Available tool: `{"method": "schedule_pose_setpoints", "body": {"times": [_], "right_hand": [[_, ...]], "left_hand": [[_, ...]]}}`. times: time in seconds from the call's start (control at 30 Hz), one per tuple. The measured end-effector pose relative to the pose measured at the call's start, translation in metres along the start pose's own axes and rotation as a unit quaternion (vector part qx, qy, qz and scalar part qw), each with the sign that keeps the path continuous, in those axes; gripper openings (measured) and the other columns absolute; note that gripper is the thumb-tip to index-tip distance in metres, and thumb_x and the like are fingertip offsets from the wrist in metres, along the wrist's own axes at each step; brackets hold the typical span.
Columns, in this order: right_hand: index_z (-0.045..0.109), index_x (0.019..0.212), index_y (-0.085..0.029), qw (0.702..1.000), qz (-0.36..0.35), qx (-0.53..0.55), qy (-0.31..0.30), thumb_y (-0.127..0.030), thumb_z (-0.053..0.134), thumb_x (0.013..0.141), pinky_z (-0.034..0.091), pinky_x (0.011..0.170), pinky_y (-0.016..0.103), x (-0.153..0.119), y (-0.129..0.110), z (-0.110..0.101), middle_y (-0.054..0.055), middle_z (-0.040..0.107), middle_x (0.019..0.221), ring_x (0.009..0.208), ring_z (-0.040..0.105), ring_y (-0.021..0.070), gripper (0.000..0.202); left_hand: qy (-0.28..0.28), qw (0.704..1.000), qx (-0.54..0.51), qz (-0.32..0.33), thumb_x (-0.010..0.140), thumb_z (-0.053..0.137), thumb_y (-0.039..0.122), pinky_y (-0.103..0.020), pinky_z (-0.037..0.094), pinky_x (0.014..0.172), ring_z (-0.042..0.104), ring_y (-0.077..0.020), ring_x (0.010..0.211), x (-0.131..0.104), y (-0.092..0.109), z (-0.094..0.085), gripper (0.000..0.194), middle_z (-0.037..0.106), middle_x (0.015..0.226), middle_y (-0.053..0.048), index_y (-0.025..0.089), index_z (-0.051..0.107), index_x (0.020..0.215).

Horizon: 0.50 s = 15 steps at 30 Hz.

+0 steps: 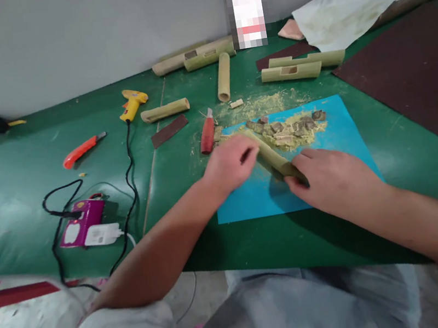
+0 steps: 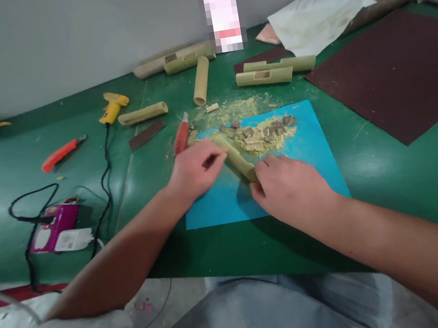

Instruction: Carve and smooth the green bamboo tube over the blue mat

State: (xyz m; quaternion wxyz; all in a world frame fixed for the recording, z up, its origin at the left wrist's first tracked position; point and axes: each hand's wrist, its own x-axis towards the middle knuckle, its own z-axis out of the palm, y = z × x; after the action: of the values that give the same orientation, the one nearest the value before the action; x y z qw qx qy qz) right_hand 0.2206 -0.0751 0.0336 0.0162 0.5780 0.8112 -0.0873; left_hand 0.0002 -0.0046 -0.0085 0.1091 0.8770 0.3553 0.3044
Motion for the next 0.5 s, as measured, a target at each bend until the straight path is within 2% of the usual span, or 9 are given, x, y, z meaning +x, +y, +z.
{"method": "schedule_pose_setpoints", "body": {"times": [0.07,0.2,0.23,0.37,0.5], "right_hand": [[0.069,0.091,-0.017,1.0,-0.01,-0.004,0.006,-0.028,0.055,0.098,0.032,0.056,0.032,-0.001,0.0005,0.0008,0.011,0.07,0.086,0.072,0.062,0.0211,0.019],[0.07,0.093,-0.016,0.999,-0.044,-0.018,0.024,-0.026,0.06,0.097,0.035,0.059,0.032,-0.0022,0.0017,0.0033,0.011,0.07,0.086,0.074,0.064,0.0216,0.015],[0.07,0.092,-0.016,0.998,-0.047,-0.019,0.028,-0.026,0.06,0.097,0.036,0.059,0.032,-0.0021,0.002,0.0036,0.011,0.07,0.086,0.075,0.064,0.0215,0.015],[0.069,0.09,-0.017,0.998,-0.046,-0.018,0.034,-0.026,0.061,0.097,0.035,0.058,0.032,-0.0004,0.0022,0.0023,0.009,0.069,0.082,0.072,0.064,0.0208,0.014],[0.068,0.089,-0.017,0.998,-0.058,-0.017,0.029,-0.023,0.059,0.097,0.035,0.058,0.032,0.0009,0.0018,0.0004,0.009,0.07,0.084,0.072,0.064,0.0201,0.013]], "left_hand": [[0.02,1.0,0.006,-0.004,0.102,0.056,0.021,-0.032,0.058,0.08,0.071,-0.0187,0.084,0.0009,0.0013,-0.001,0.018,0.074,0.088,-0.006,0.017,0.07,0.092],[-0.054,0.998,0.009,0.043,0.104,0.055,0.023,-0.029,0.057,0.074,0.071,-0.0183,0.083,0.0001,0.0066,-0.0022,0.019,0.075,0.089,-0.006,0.017,0.072,0.099],[-0.052,0.998,0.01,0.042,0.104,0.055,0.023,-0.028,0.057,0.074,0.071,-0.0177,0.083,0.0,0.0065,-0.0022,0.019,0.074,0.088,-0.006,0.018,0.072,0.098],[0.03,0.999,0.023,-0.006,0.101,0.056,0.02,-0.029,0.058,0.078,0.069,-0.0169,0.08,0.0018,0.0011,-0.001,0.017,0.073,0.085,-0.005,0.017,0.068,0.089],[-0.037,0.999,0.013,0.032,0.104,0.054,0.023,-0.028,0.056,0.074,0.069,-0.017,0.08,0.0027,0.0024,0.0004,0.019,0.073,0.085,-0.005,0.018,0.069,0.094]]}}
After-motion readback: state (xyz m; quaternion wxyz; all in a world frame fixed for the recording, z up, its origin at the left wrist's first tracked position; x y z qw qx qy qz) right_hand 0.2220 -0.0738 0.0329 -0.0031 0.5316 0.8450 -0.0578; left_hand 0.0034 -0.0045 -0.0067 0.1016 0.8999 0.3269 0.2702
